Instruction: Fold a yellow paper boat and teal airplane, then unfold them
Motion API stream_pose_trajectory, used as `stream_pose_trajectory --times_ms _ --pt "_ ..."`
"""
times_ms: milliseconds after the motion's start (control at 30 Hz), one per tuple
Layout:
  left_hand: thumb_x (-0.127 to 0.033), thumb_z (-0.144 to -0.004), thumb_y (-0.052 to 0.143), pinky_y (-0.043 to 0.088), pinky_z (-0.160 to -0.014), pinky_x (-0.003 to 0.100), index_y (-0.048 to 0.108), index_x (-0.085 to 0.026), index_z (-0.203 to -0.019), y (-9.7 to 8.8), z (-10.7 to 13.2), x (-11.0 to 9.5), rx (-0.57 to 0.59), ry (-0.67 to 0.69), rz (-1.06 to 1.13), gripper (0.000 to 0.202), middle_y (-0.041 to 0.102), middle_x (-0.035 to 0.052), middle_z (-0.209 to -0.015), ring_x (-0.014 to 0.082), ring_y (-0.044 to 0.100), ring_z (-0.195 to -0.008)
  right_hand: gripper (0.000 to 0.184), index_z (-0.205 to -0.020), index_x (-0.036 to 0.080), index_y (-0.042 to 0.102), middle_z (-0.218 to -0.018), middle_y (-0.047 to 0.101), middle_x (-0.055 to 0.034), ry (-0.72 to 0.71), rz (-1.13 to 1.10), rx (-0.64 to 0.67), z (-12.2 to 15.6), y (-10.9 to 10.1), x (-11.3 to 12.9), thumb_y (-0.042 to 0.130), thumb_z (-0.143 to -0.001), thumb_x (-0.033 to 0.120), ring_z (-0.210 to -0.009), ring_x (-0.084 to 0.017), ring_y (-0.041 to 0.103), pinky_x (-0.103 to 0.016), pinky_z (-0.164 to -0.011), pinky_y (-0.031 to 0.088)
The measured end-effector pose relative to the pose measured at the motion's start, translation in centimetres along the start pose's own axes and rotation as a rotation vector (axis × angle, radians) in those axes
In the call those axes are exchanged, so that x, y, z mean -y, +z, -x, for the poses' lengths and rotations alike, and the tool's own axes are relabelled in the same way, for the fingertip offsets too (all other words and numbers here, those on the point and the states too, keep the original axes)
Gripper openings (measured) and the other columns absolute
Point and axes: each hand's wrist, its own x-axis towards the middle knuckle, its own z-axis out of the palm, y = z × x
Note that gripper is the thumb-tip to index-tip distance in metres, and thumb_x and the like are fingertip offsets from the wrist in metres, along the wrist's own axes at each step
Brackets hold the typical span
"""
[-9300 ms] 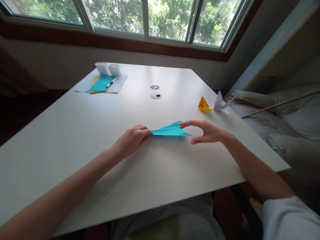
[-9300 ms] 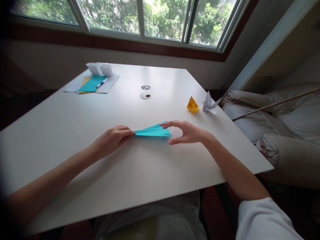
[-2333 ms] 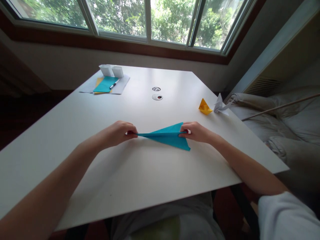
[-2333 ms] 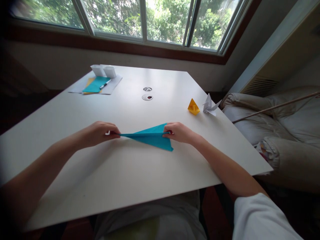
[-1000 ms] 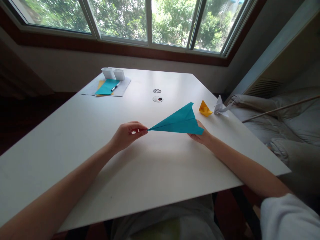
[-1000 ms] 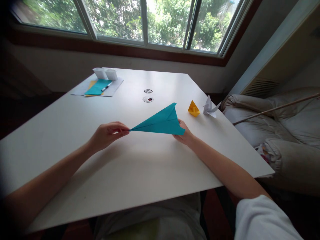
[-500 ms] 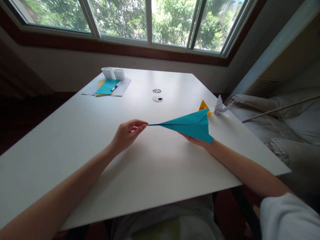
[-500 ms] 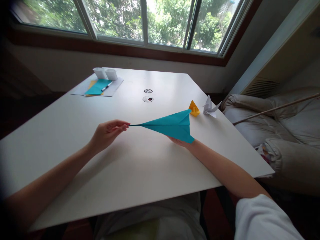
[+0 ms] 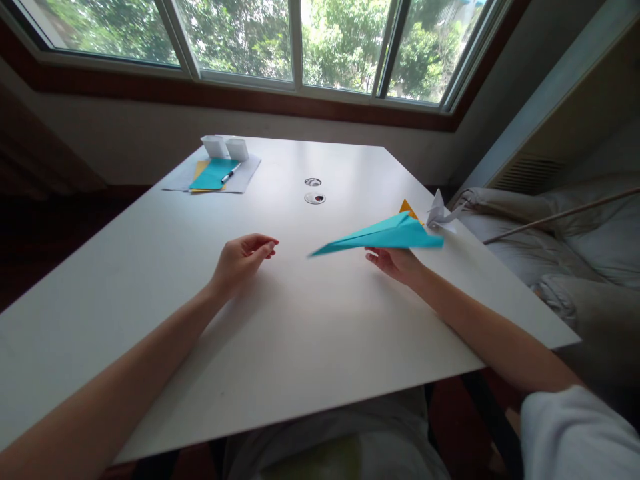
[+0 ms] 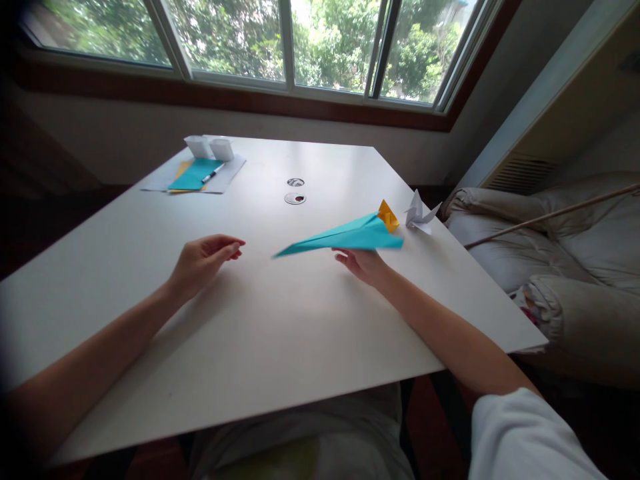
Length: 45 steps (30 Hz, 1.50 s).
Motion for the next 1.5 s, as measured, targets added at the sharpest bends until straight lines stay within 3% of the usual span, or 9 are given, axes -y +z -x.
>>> stream_pose_trajectory --times_ms 100,200,400,533,667,767,867,1033,1500 --pt "-0.035 -0.072 0.061 0.050 -0.067 0.027 0.067 -0.016 -0.084 0.0 -0.1 0.2 0.004 -0.001 0.023 0.023 0.066 0.0035 -0.072 0.0144 0.061 -0.066 0.013 -0.074 0.023 0.051 -0.070 0.058 0.0029 -0.002 -0.149 -0.152 -1.3 -1.5 1.3 0.059 -0.066 0.030 -0.068 -0.012 0.057 -0.025 -0.062 0.049" --pt "-0.035 -0.072 0.061 0.050 -0.067 0.027 0.067 -0.016 -0.084 -0.2 -0.2 0.2 -0.001 -0.005 0.036 0.023 0.066 0.0036 -0.073 0.0145 0.061 -0.067 0.013 -0.074 0.021 0.053 -0.066 0.056 0.0022 -0.032 0.007 -0.233 -2.0 -4.0 3.2 0.056 -0.067 0.031 -0.060 -0.011 0.052 -0.023 -0.055 0.045" --pt "-0.034 -0.071 0.061 0.050 -0.064 0.026 0.067 -0.017 -0.081 -0.3 -0.1 0.0 -0.011 -0.003 0.039 0.021 0.067 0.0029 -0.071 0.0142 0.061 -0.064 0.015 -0.075 0.018 0.064 -0.067 0.063 -0.0033 -0.122 1.050 -0.078 -0.1 -7.4 6.3 0.056 -0.066 0.027 -0.059 -0.015 0.053 -0.027 -0.055 0.039" --pt "-0.035 -0.071 0.061 0.051 -0.063 0.026 0.067 -0.016 -0.082 -0.2 -0.1 -0.4 -0.012 -0.005 -0.003 0.022 0.066 0.0026 -0.069 0.0146 0.061 -0.063 0.015 -0.075 0.022 0.066 -0.069 0.065 -0.0021 -0.025 1.269 0.124 2.0 -9.1 6.2 0.055 -0.066 0.023 -0.060 -0.016 0.056 -0.026 -0.055 0.038" --pt "-0.035 -0.071 0.060 0.051 -0.063 0.026 0.067 -0.016 -0.081 -0.2 -0.1 -0.7 -0.016 0.010 -0.030 0.023 0.067 0.0027 -0.070 0.0146 0.062 -0.063 0.015 -0.074 0.023 0.067 -0.069 0.064 -0.0018 0.149 1.405 0.165 3.1 -12.4 4.5 0.055 -0.066 0.022 -0.058 -0.016 0.055 -0.026 -0.051 0.035" --pt "-0.035 -0.071 0.060 0.051 -0.062 0.026 0.067 -0.016 -0.082 -0.2 -0.1 -0.8 -0.007 0.021 -0.029 0.023 0.066 0.0022 -0.068 0.0143 0.061 -0.061 0.017 -0.075 0.022 0.067 -0.071 0.065 -0.0023 0.241 1.416 0.212 3.4 -14.9 3.2 0.054 -0.066 0.021 -0.062 -0.017 0.057 -0.026 -0.053 0.038" --pt "-0.035 -0.072 0.061 0.050 -0.060 0.025 0.067 -0.016 -0.081 -0.2 -0.2 -0.7 0.010 0.021 -0.023 0.023 0.065 0.0022 -0.067 0.0142 0.061 -0.061 0.021 -0.082 0.021 0.068 -0.078 0.068 -0.0037 0.240 1.338 0.234 3.5 -16.0 2.4 0.055 -0.066 0.021 -0.069 -0.019 0.060 -0.027 -0.059 0.042" --pt "-0.035 -0.071 0.060 0.050 -0.060 0.026 0.066 -0.016 -0.082 -0.3 -0.2 -0.7 0.017 0.016 -0.034 0.023 0.065 0.0023 -0.067 0.0143 0.060 -0.060 0.021 -0.087 0.020 0.066 -0.084 0.068 -0.0027 0.175 1.206 0.332 2.9 -15.4 2.2 0.054 -0.071 0.027 -0.074 -0.018 0.061 -0.027 -0.065 0.045" --pt "-0.035 -0.071 0.059 0.048 -0.060 0.024 0.066 -0.015 -0.082 -0.2 0.0 -1.3 0.030 0.008 -0.052 0.024 0.063 0.0013 -0.064 0.0133 0.059 -0.059 0.027 -0.094 0.015 0.066 -0.096 0.068 -0.0090 0.087 1.371 0.194 1.7 -15.9 0.9 0.048 -0.074 0.015 -0.083 -0.022 0.062 -0.031 -0.075 0.046"
